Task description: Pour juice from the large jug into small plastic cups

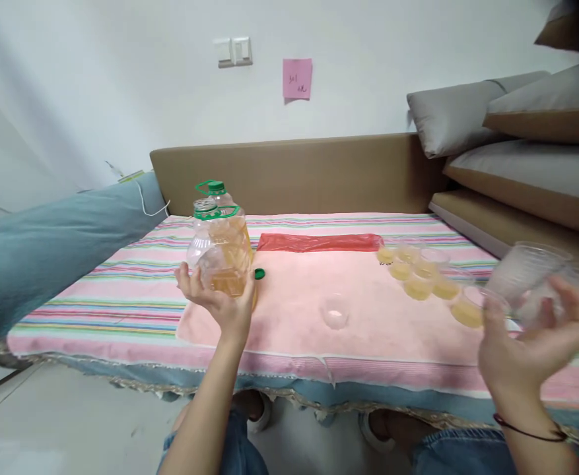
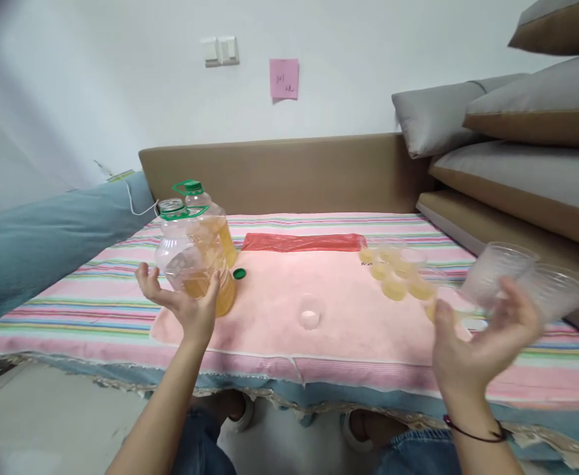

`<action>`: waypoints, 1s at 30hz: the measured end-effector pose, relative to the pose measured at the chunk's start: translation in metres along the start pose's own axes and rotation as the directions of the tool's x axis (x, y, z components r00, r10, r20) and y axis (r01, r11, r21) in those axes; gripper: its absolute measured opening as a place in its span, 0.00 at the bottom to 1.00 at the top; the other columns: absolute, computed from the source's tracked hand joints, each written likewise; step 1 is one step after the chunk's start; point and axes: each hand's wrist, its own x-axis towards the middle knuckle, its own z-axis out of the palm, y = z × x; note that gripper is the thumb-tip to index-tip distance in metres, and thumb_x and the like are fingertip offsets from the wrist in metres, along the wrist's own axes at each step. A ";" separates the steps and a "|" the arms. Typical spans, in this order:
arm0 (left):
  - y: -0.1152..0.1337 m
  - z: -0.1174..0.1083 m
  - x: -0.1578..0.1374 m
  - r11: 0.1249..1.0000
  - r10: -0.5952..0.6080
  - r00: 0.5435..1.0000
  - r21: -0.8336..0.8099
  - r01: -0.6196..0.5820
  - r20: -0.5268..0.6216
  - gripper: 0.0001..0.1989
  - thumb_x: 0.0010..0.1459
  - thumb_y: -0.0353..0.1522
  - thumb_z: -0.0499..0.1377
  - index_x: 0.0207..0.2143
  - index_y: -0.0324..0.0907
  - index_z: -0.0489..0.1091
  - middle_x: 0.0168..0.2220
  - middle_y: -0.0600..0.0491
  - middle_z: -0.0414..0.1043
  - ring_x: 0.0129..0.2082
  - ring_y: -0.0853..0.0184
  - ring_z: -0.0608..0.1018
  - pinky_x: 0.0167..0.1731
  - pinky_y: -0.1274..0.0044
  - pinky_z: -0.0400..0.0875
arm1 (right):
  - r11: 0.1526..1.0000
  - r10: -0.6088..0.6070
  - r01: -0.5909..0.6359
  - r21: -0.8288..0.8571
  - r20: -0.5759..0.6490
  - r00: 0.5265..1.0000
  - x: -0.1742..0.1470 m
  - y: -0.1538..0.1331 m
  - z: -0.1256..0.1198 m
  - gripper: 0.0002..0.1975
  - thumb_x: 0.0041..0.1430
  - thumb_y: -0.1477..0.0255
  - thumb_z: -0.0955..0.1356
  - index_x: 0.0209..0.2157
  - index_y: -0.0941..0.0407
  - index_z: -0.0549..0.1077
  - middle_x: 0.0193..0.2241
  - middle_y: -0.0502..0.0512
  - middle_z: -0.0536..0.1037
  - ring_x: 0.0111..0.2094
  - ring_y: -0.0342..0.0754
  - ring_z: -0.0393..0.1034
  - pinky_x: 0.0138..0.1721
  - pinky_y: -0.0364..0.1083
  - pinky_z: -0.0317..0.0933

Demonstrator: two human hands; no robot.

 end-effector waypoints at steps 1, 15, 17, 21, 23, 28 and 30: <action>-0.009 -0.003 0.003 0.998 -0.061 0.998 0.007 0.061 0.006 0.52 0.41 0.41 0.72 0.61 0.43 0.45 0.65 0.36 0.45 0.70 0.49 0.47 0.67 0.53 0.42 | 0.998 -0.006 0.006 0.055 0.001 1.000 -0.004 -0.006 0.014 0.32 0.63 0.59 0.69 0.64 0.44 0.54 0.63 0.55 0.55 0.65 0.62 0.48 0.67 0.64 0.41; -0.078 -0.017 0.004 0.820 -0.426 0.685 -0.068 0.568 0.591 0.54 0.35 0.41 0.74 0.59 0.43 0.47 0.60 0.37 0.58 0.61 0.49 0.67 0.59 0.59 0.64 | 0.908 0.274 -0.417 0.044 0.691 0.669 -0.069 0.015 0.120 0.59 0.45 0.56 0.75 0.68 0.57 0.39 0.48 0.64 0.74 0.50 0.59 0.70 0.54 0.60 0.63; -0.076 -0.019 0.005 0.819 -0.431 0.678 -0.058 0.571 0.596 0.52 0.35 0.41 0.74 0.58 0.43 0.48 0.59 0.38 0.60 0.59 0.50 0.69 0.58 0.59 0.66 | 0.898 0.306 -0.438 0.042 0.654 0.692 -0.068 0.021 0.118 0.60 0.43 0.55 0.76 0.68 0.58 0.40 0.47 0.64 0.75 0.49 0.59 0.71 0.53 0.60 0.64; -0.077 -0.018 0.006 0.805 -0.441 0.673 -0.070 0.589 0.594 0.50 0.34 0.40 0.74 0.56 0.43 0.51 0.58 0.39 0.61 0.59 0.50 0.70 0.58 0.59 0.65 | 0.894 0.307 -0.446 0.038 0.675 0.671 -0.070 0.027 0.114 0.62 0.43 0.54 0.76 0.68 0.59 0.39 0.47 0.66 0.74 0.49 0.59 0.71 0.53 0.60 0.64; -0.081 -0.016 0.007 0.773 -0.455 0.665 -0.108 0.626 0.592 0.49 0.35 0.40 0.74 0.55 0.43 0.52 0.58 0.39 0.62 0.59 0.52 0.69 0.58 0.61 0.66 | 0.901 0.286 -0.432 0.042 0.691 0.664 -0.070 0.026 0.114 0.63 0.42 0.53 0.77 0.68 0.58 0.39 0.50 0.67 0.72 0.52 0.59 0.69 0.55 0.60 0.63; -0.089 -0.011 0.008 0.677 -0.504 0.626 -0.179 0.714 0.595 0.48 0.37 0.39 0.74 0.57 0.42 0.54 0.59 0.39 0.63 0.60 0.54 0.70 0.58 0.64 0.66 | 0.950 0.191 -0.303 0.076 0.625 0.757 -0.061 0.016 0.106 0.67 0.37 0.51 0.79 0.69 0.53 0.39 0.62 0.70 0.57 0.61 0.62 0.58 0.60 0.63 0.55; -0.090 -0.011 0.009 0.677 -0.466 0.614 -0.190 0.711 0.636 0.45 0.39 0.39 0.73 0.57 0.42 0.57 0.59 0.40 0.65 0.59 0.55 0.71 0.57 0.64 0.67 | 0.968 0.142 -0.233 0.091 0.568 0.811 -0.055 0.007 0.102 0.66 0.39 0.50 0.79 0.69 0.53 0.40 0.63 0.69 0.55 0.63 0.62 0.53 0.62 0.64 0.51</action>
